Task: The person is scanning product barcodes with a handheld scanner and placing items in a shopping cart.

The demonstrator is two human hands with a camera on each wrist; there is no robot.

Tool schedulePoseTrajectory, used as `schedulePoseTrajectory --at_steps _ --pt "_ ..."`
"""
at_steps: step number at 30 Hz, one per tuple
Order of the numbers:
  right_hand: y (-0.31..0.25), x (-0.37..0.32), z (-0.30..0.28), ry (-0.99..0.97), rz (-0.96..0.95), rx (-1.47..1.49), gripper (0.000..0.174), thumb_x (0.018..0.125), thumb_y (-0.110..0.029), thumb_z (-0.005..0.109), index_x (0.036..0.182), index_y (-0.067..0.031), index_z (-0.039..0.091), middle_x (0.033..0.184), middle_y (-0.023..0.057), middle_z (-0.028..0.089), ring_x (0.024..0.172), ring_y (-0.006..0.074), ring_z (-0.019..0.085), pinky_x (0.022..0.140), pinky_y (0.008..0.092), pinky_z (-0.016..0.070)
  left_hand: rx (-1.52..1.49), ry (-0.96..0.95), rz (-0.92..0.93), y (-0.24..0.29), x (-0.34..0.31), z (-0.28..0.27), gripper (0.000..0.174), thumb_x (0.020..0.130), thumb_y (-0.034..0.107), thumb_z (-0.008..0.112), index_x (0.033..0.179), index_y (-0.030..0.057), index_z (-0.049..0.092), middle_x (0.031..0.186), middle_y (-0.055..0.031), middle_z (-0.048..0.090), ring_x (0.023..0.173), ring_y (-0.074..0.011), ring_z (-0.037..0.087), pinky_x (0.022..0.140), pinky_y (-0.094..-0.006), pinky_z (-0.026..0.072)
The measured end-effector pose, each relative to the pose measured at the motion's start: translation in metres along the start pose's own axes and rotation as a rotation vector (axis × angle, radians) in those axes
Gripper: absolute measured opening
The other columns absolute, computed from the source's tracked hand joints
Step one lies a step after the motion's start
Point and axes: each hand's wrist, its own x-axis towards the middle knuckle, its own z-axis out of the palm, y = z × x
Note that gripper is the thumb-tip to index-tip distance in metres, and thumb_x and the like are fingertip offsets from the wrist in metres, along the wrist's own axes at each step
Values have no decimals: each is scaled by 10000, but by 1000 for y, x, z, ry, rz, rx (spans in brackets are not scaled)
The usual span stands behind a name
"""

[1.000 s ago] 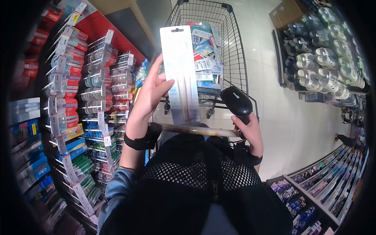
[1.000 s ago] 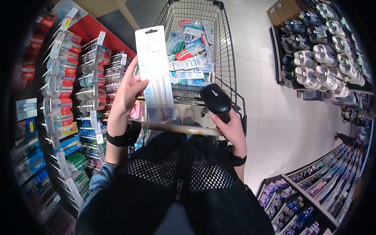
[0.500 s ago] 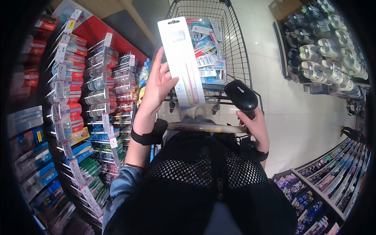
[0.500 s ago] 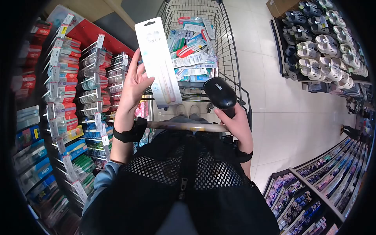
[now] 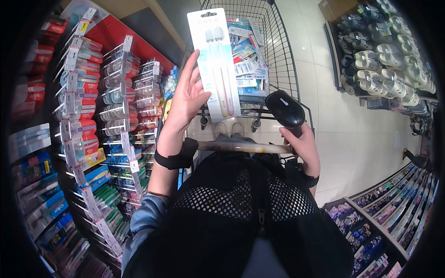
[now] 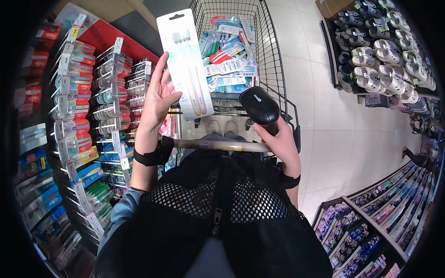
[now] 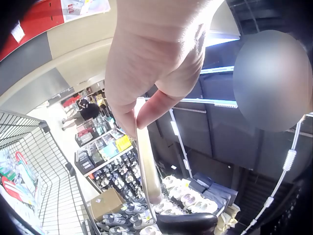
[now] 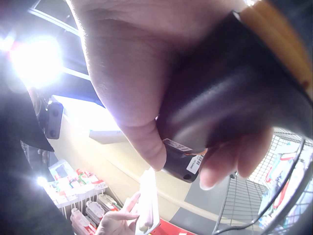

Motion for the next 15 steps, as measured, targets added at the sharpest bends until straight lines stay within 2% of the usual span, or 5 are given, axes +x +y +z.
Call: schedulePoseTrajectory --at_steps 8,10,12,14,15 --pt "-6 0 2 -16 25 -32 289 750 -167 671 956 -21 531 684 10 557 541 69 512 489 207 417 21 116 -137 -11 4 -1 688 686 -120 360 1335 50 205 1250 -168 419 976 -168 539 661 -210 432" --pt "-9 1 3 -16 30 -33 264 756 -145 665 925 -4 521 698 27 556 550 78 512 489 209 417 -357 331 -183 -12 7 10 596 722 -66 327 1301 55 256 1131 -157 495 844 -146 555 542 -221 392" --pt "-9 2 4 -22 39 -48 273 753 -158 669 924 -4 521 698 27 556 553 79 514 489 209 413 -335 320 -189 -31 6 -11 466 807 63 359 1267 19 294 972 -123 523 706 -140 507 540 -237 394" --pt "-11 1 5 -28 35 -43 274 753 -160 668 924 -4 520 696 28 555 551 79 513 489 209 410 -759 -149 -243 -60 5 -51 443 860 226 416 1227 -10 343 1004 -140 515 808 -146 508 595 -250 414" --pt "-12 1 5 -32 32 -37 275 754 -162 668 923 -4 520 695 28 555 549 80 512 488 208 407 -777 -165 -234 -49 7 -41 554 853 392 441 1214 -23 371 942 -114 506 741 -155 471 663 -271 421"
